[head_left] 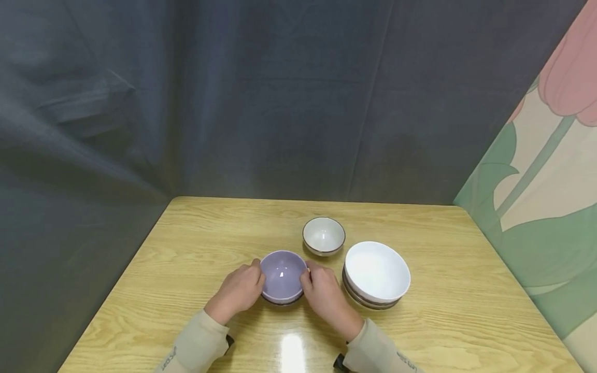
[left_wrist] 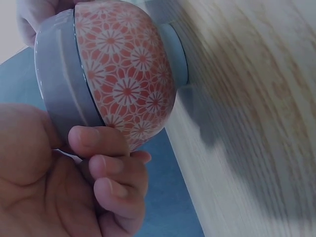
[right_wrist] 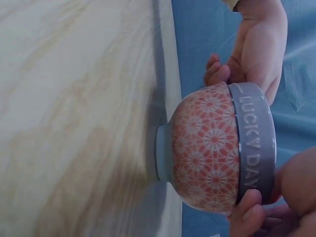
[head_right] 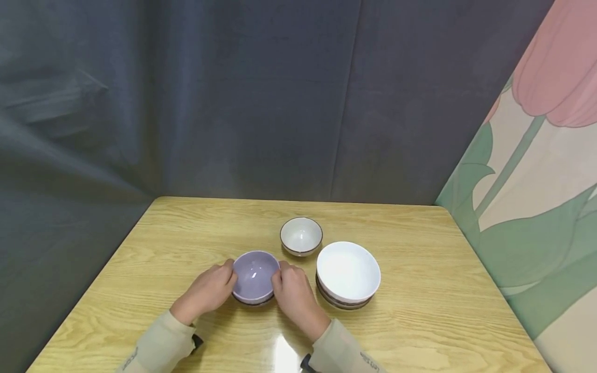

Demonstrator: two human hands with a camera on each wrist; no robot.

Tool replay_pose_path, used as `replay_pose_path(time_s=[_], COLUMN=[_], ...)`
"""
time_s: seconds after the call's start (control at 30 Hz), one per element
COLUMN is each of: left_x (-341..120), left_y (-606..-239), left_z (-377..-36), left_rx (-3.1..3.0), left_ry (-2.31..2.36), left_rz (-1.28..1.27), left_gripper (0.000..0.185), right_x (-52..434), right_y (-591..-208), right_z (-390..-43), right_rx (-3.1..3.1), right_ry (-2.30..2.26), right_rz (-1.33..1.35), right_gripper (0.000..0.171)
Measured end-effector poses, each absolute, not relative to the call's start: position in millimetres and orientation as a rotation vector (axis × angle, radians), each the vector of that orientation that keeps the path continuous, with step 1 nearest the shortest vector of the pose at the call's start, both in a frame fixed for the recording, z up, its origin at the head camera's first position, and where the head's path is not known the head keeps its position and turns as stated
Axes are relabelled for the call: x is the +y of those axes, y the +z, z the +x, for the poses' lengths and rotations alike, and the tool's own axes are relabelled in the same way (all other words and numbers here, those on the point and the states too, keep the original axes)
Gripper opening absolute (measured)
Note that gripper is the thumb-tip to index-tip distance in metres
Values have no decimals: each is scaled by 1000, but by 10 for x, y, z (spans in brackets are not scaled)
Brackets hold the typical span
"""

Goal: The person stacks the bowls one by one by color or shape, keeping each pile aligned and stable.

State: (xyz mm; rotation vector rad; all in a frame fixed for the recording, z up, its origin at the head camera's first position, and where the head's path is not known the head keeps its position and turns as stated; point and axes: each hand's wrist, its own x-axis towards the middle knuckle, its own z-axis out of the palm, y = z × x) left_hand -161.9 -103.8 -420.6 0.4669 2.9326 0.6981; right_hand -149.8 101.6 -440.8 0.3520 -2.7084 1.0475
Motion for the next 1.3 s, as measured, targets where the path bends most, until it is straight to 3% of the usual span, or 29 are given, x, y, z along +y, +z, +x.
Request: replay_pose_path(time_s=[0.5, 1.3], left_x=[-1055, -1057], left_y=[-4210, -4266], left_z=[-1641, -1645], left_rx=[2906, 2933], left_ry=[706, 752], left_rz=[476, 438], left_gripper=[31, 29], right_x=[1032, 1030], right_y=[-4356, -4362], right_z=[-1524, -1512], right_rx=[-2757, -2740], right_ry=[1133, 1161], right_rz=[335, 306], right_gripper=[10, 16])
